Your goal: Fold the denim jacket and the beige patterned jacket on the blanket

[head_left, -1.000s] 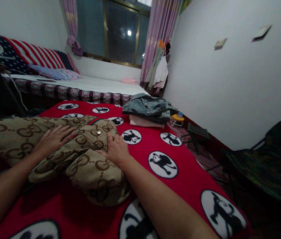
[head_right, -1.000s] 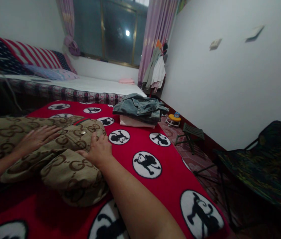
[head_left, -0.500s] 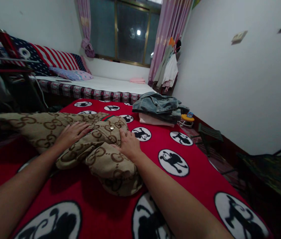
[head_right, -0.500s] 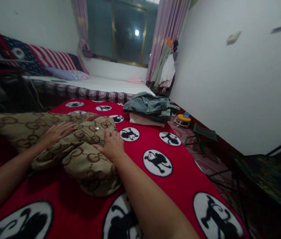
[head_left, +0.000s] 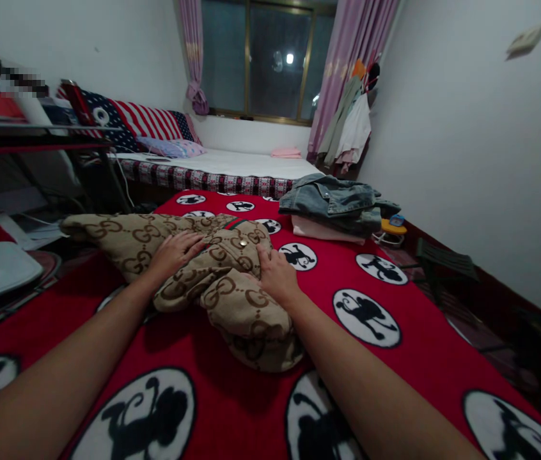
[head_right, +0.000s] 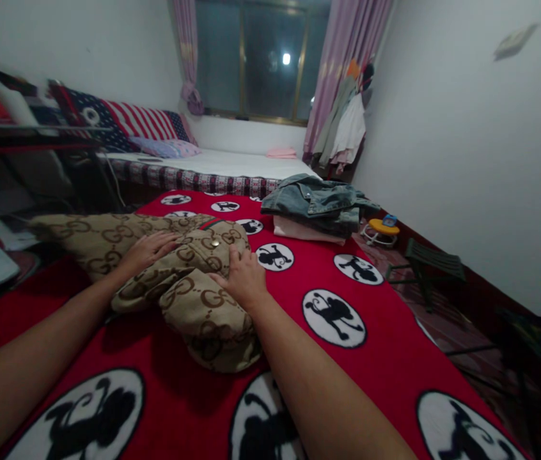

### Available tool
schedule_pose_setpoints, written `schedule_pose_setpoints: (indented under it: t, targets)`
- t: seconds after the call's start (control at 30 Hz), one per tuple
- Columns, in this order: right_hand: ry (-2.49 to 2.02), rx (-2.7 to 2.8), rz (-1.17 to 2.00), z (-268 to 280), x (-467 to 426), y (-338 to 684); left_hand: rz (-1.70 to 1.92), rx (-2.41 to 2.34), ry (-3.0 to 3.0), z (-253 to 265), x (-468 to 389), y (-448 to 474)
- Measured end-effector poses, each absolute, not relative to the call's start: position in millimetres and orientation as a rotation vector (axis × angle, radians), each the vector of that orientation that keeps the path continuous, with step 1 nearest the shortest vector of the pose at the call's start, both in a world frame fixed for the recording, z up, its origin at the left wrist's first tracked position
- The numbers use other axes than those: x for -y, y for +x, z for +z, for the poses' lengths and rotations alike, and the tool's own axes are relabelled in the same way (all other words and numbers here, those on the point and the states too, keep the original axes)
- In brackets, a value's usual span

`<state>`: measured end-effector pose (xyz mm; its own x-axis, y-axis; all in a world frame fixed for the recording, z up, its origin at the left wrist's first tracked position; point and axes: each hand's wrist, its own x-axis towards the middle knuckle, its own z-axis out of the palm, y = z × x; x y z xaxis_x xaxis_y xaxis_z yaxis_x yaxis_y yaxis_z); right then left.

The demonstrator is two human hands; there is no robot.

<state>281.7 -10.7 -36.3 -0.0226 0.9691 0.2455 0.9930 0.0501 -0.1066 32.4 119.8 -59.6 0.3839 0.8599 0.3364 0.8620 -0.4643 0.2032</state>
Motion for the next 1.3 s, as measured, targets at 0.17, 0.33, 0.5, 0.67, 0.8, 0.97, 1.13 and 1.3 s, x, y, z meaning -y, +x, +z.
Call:
schedule_pose_setpoints:
  t: [0.17,0.33,0.5,0.67,0.8,0.97,1.13,1.3]
  targets:
    - [-1.994,2.069,-0.127,-36.5,10.9,281.9,-0.688,1.594,-2.608,-62.4,-122.6,31.3]
    - [-1.998,2.072,-0.121,-35.9,10.9,281.6,-0.686,1.595,-2.598,-61.9,-122.5,31.0]
    - [-2.017,2.07,-0.099,-35.4,10.7,281.5,-0.707,1.552,-2.614,-60.9,-122.0,31.5]
    - [-2.006,2.073,-0.116,-35.4,11.1,281.5,-0.704,1.575,-2.607,-59.3,-119.0,32.6]
    - [-2.01,2.076,-0.125,-35.7,11.0,281.6,-0.675,1.598,-2.621,-57.2,-116.1,32.9]
    - [-1.993,2.074,-0.143,-37.0,10.5,282.0,-0.679,1.575,-2.633,-54.9,-113.9,33.2]
    - [-2.005,2.071,-0.132,-37.0,10.4,282.1,-0.664,1.576,-2.642,-55.5,-114.6,33.0]
    - [-1.999,2.078,-0.134,-36.7,10.8,282.3,-0.678,1.549,-2.637,-58.9,-117.8,31.0]
